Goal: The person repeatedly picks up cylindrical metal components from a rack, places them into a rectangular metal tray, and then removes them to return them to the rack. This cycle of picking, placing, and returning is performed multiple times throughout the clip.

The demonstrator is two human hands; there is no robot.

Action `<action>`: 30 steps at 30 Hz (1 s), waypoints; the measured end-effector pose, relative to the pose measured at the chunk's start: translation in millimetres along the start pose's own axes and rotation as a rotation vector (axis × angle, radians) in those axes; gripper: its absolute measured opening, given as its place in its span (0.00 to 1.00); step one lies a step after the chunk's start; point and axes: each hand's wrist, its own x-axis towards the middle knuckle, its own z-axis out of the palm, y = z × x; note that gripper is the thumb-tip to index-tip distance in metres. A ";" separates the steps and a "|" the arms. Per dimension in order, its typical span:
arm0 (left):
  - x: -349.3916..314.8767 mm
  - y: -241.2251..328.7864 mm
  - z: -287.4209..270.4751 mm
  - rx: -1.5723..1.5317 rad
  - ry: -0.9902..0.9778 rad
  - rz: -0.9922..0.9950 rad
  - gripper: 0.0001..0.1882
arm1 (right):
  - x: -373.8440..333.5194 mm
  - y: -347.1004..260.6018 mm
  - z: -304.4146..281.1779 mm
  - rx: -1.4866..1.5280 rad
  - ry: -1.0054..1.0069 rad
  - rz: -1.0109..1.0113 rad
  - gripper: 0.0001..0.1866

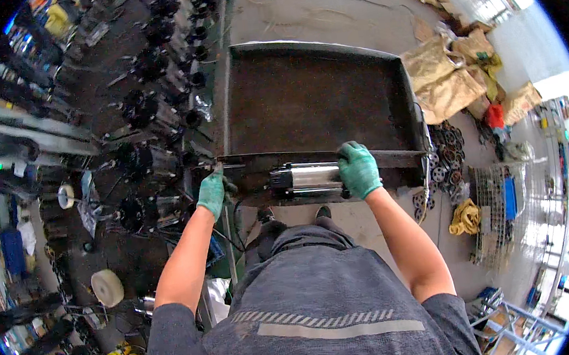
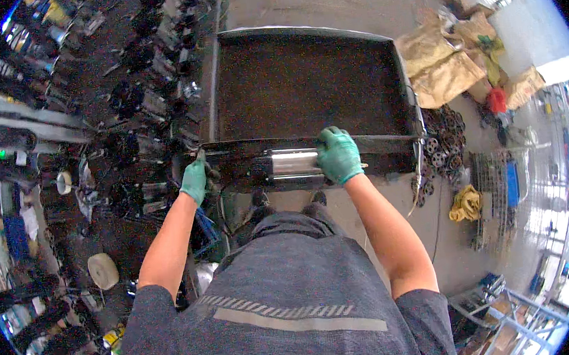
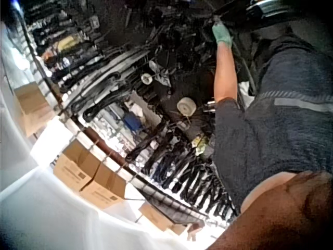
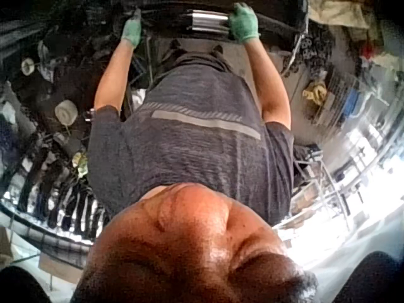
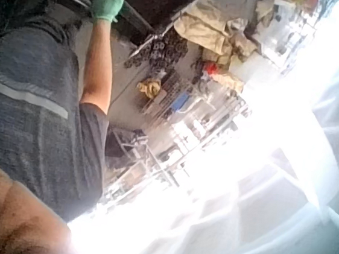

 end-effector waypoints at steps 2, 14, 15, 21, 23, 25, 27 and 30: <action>-12.6 -8.4 6.7 0.323 -0.033 0.324 0.25 | 2.0 2.1 2.2 -0.029 -0.045 0.005 0.10; -105.2 -5.4 102.6 1.204 -0.014 0.764 0.36 | -28.1 143.0 -36.1 -0.138 -0.676 -0.049 0.14; -105.1 -5.2 105.3 1.234 0.011 0.764 0.36 | -36.0 153.0 -30.6 -0.175 -0.805 -0.078 0.14; -105.0 -5.6 112.4 1.364 0.098 0.726 0.38 | -40.7 143.7 -30.6 0.332 -0.909 0.524 0.12; -106.9 -0.2 115.5 1.373 0.110 0.732 0.37 | -50.2 154.6 -19.0 -0.052 -0.732 0.151 0.11; -108.4 -0.6 111.6 1.383 0.138 0.724 0.36 | -49.6 107.0 -41.2 -0.397 -0.553 -0.047 0.08; -107.1 -3.7 112.4 1.388 0.167 0.776 0.35 | -61.6 117.2 -28.1 -0.383 -0.374 -0.111 0.08; -108.3 2.3 122.5 1.398 0.101 0.644 0.39 | -61.6 147.8 -5.0 -0.279 -0.467 -0.038 0.10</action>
